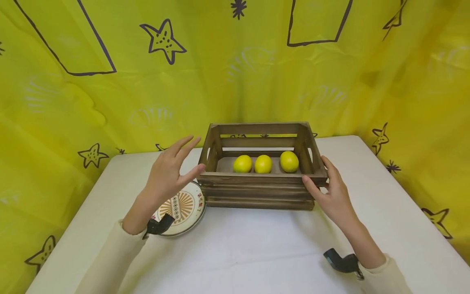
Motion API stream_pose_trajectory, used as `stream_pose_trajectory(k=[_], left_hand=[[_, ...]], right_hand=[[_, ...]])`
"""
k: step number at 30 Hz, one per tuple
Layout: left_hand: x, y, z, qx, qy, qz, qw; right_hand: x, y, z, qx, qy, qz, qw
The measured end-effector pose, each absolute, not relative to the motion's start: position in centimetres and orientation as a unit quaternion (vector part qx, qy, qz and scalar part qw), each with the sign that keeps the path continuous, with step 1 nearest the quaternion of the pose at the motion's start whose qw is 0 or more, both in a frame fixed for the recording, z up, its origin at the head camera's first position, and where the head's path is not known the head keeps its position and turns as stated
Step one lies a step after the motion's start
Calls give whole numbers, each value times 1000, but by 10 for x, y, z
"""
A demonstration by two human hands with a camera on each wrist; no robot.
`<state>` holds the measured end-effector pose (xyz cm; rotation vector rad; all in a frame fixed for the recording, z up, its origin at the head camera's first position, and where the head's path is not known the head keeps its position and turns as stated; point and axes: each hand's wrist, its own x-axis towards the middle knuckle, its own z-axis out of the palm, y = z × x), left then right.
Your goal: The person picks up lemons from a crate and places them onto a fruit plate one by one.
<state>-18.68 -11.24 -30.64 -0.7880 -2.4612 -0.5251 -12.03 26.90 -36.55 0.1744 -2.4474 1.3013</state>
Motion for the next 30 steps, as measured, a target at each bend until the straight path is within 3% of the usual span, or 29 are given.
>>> stream_pose_trajectory(k=[8,18,30], left_hand=[[-185,-112,-309,-304,-885,-234,266],[-188,-101,-300,-327,-873,-253,258],[-185,-84,-292,-364,-848,-296,245]], right_hand=[[-121,270,-364,61,-877,445,172],[-122,273,-365,62,-875,441,188],[-117,273,-365,59,-883,434,170]])
